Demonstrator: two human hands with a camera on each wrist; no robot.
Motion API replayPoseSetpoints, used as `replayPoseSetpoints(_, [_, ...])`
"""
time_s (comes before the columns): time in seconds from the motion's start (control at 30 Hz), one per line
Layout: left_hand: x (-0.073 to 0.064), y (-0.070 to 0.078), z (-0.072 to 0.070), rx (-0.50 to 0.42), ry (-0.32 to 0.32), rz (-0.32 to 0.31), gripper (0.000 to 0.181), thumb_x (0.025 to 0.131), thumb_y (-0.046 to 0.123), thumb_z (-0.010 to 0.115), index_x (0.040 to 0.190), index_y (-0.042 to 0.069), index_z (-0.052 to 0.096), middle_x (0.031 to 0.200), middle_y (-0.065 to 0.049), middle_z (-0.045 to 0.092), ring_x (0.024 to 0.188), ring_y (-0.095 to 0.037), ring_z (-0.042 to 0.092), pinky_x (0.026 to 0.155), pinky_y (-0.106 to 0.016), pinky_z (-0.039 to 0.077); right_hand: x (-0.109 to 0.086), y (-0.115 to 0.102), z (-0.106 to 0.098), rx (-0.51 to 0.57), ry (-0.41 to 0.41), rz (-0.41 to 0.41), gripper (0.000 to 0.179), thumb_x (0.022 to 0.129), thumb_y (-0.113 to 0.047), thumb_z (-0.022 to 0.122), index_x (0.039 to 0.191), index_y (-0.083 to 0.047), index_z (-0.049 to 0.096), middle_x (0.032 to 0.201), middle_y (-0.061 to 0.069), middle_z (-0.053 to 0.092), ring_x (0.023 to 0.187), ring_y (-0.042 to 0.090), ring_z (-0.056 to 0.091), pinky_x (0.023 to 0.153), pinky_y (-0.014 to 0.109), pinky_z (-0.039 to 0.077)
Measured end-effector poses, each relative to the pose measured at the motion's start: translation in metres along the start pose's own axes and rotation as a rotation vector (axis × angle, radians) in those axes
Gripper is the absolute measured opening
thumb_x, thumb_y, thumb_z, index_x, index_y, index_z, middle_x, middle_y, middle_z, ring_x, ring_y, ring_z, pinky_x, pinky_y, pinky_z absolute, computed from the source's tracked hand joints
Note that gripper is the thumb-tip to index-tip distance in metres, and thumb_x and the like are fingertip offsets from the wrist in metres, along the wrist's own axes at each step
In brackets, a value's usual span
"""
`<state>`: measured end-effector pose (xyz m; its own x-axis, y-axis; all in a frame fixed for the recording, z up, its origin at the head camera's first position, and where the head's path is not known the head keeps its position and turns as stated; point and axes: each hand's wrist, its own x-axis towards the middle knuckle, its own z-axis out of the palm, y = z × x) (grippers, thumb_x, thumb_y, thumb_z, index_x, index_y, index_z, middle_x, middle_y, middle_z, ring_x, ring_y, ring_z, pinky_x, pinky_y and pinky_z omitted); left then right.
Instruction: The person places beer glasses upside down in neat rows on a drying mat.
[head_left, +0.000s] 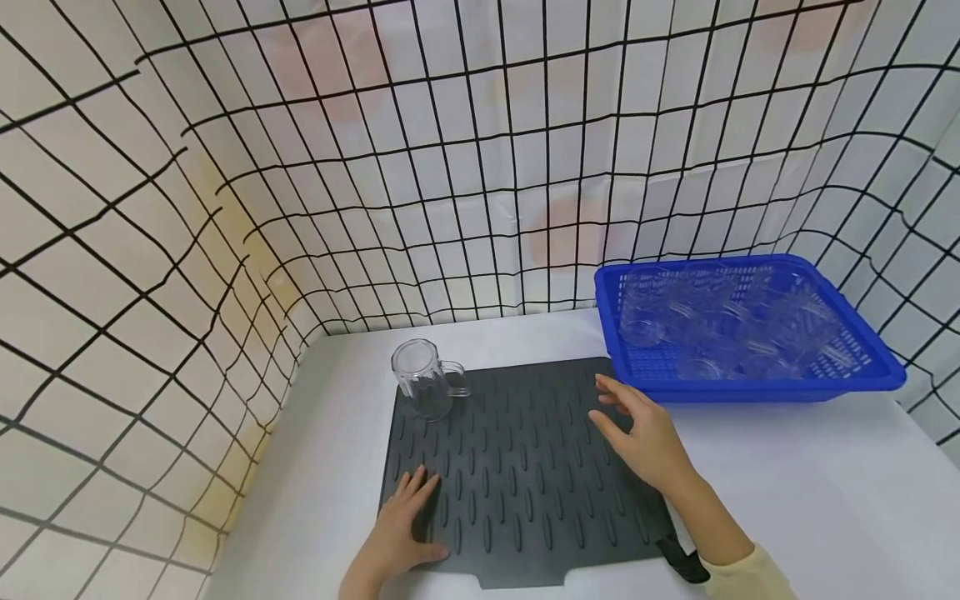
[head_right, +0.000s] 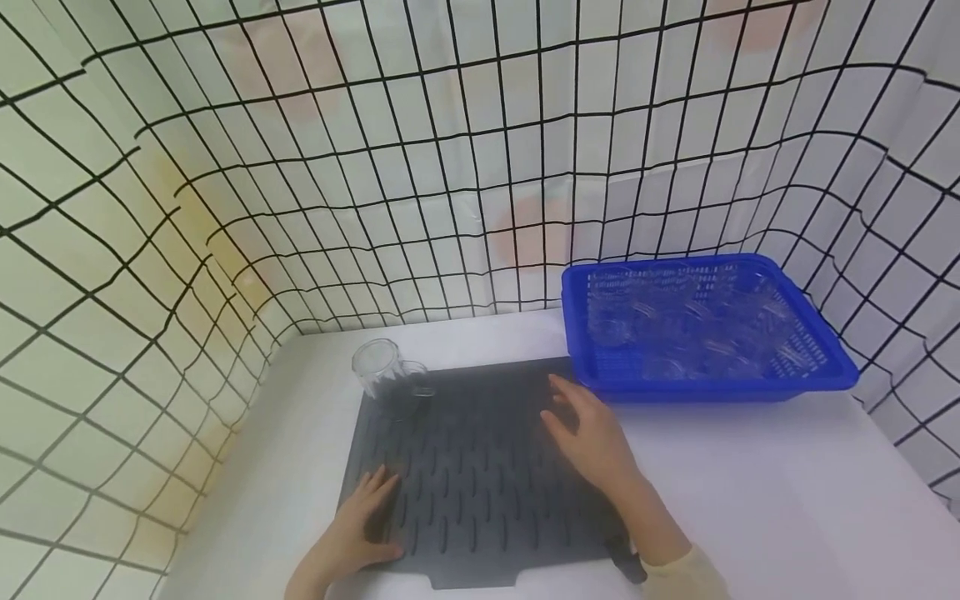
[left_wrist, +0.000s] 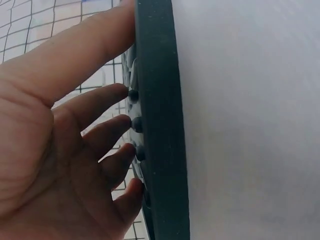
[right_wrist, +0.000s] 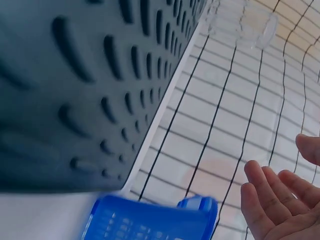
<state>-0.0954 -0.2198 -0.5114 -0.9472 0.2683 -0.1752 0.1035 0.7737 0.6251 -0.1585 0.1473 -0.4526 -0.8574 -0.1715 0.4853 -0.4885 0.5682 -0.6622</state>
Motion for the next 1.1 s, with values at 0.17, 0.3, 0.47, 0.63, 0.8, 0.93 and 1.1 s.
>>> replayPoseSetpoints(0.17, [0.000,0.000,0.000,0.015,0.003,-0.012,0.100,0.065,0.030,0.090,0.148,0.006,0.040,0.157,-0.023,0.023,0.141,-0.052,0.012,0.104,-0.074,0.015,-0.002,0.006,-0.015,-0.029,0.038,0.019,0.048,0.090,-0.005,0.069,0.134,0.004,0.054,0.125,0.019,0.062,0.102,0.031,0.064,0.082,0.049,0.053])
replayPoseSetpoints(0.3, [0.001,-0.001,0.000,0.021,0.004,-0.009,0.100,0.065,0.031,0.090,0.148,0.007,0.041,0.157,-0.023,0.024,0.141,-0.052,0.013,0.103,-0.075,0.017,-0.001,0.014,-0.028,-0.052,0.071,0.042,0.045,0.091,-0.006,0.068,0.132,0.007,0.054,0.120,0.021,0.064,0.102,0.034,0.064,0.083,0.050,0.051])
replayPoseSetpoints(0.47, [0.001,-0.001,0.000,0.018,0.002,-0.006,0.100,0.064,0.031,0.090,0.148,0.007,0.041,0.157,-0.022,0.024,0.141,-0.052,0.013,0.103,-0.075,0.017,-0.001,0.025,-0.045,-0.074,0.096,0.095,0.044,0.093,-0.009,0.067,0.132,0.007,0.054,0.118,0.022,0.065,0.104,0.037,0.062,0.085,0.052,0.048])
replayPoseSetpoints(0.63, [0.000,0.000,-0.002,0.016,0.002,-0.016,0.100,0.063,0.032,0.090,0.148,0.007,0.041,0.157,-0.021,0.024,0.142,-0.051,0.013,0.102,-0.075,0.018,0.000,0.032,-0.060,-0.100,0.103,0.123,0.043,0.094,-0.011,0.066,0.131,0.007,0.054,0.118,0.023,0.064,0.105,0.038,0.060,0.087,0.053,0.047])
replayPoseSetpoints(0.8, [-0.001,0.000,-0.002,0.025,0.015,-0.021,0.100,0.063,0.031,0.091,0.147,0.007,0.042,0.157,-0.021,0.025,0.142,-0.051,0.014,0.101,-0.075,0.019,0.004,0.041,-0.071,-0.107,0.106,0.153,0.044,0.096,-0.013,0.063,0.133,0.007,0.052,0.120,0.026,0.061,0.108,0.042,0.057,0.087,0.057,0.045])
replayPoseSetpoints(0.93, [-0.001,0.000,-0.002,0.032,0.022,-0.011,0.101,0.062,0.032,0.091,0.146,0.006,0.043,0.156,-0.022,0.026,0.141,-0.051,0.016,0.101,-0.075,0.021,0.006,0.050,-0.081,-0.111,0.123,0.191,0.044,0.097,-0.015,0.062,0.134,0.007,0.051,0.120,0.028,0.061,0.110,0.045,0.055,0.088,0.059,0.043])
replayPoseSetpoints(1.1, [-0.001,0.001,-0.001,0.038,0.025,-0.008,0.101,0.062,0.034,0.091,0.146,0.006,0.043,0.156,-0.022,0.026,0.140,-0.052,0.016,0.100,-0.076,0.022,0.008,0.062,-0.096,-0.148,0.161,0.238,0.044,0.098,-0.015,0.060,0.134,0.008,0.050,0.122,0.031,0.058,0.111,0.049,0.052,0.086,0.061,0.043])
